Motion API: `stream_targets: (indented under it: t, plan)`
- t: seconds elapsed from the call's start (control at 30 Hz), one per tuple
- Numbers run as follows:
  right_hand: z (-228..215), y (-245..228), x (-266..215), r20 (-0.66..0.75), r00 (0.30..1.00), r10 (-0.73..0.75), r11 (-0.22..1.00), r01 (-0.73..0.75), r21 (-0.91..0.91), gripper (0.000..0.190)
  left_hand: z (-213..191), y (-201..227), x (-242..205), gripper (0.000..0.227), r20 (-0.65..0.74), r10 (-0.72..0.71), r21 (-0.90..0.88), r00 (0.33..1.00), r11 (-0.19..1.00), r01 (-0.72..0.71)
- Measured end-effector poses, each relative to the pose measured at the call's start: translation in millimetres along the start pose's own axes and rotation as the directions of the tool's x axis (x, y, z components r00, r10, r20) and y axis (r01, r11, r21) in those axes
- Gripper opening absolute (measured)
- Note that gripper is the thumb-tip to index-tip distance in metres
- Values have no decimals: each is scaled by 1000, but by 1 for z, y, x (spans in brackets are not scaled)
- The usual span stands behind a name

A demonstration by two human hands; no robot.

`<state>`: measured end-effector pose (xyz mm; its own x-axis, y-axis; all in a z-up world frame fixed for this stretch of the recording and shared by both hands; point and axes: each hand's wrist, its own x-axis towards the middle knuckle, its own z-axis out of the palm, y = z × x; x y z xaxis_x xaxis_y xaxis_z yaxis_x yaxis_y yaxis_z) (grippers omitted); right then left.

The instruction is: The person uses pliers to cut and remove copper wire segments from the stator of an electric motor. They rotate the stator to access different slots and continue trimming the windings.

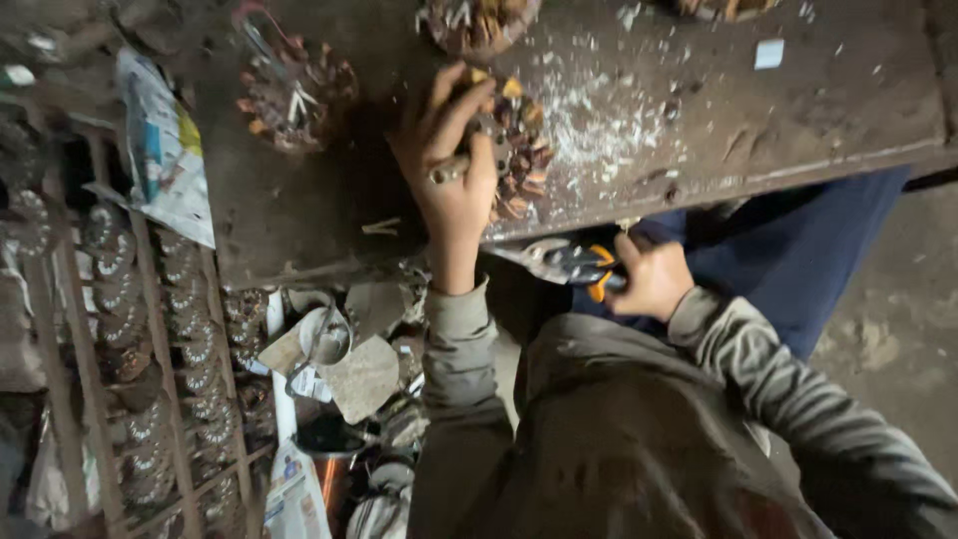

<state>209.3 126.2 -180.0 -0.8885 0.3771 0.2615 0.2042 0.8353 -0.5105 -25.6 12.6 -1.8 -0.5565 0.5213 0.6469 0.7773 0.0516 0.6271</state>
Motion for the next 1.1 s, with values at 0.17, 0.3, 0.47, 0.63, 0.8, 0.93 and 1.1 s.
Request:
stream_targets:
  t: [0.17,0.3,0.47,0.63,0.8,0.93,1.1]
  plan:
    - [-30,-20,-30,109,991,73,997,-73,-1,72,3,-6,0,30,151,77,128,985,987,-97]
    - [-55,-13,-57,129,990,57,994,-68,87,82,-12,-12,25,37,345,261,12,902,959,-282]
    - [-74,-14,-82,144,972,186,948,-216,233,59,-23,-6,14,54,264,62,84,962,993,-88]
    - [-68,-24,-84,93,948,304,857,-315,408,53,-27,14,-8,47,201,-41,184,979,983,3]
    - [-60,-25,-75,117,927,356,776,-363,516,47,-33,37,-18,48,-25,-110,402,994,909,111]
    - [-57,-22,-77,139,932,336,780,-358,513,48,-40,41,-33,23,-86,-444,281,892,848,449]
    - [-48,-19,-75,148,954,262,802,-301,516,60,-48,35,-41,19,-140,-300,223,944,919,325]
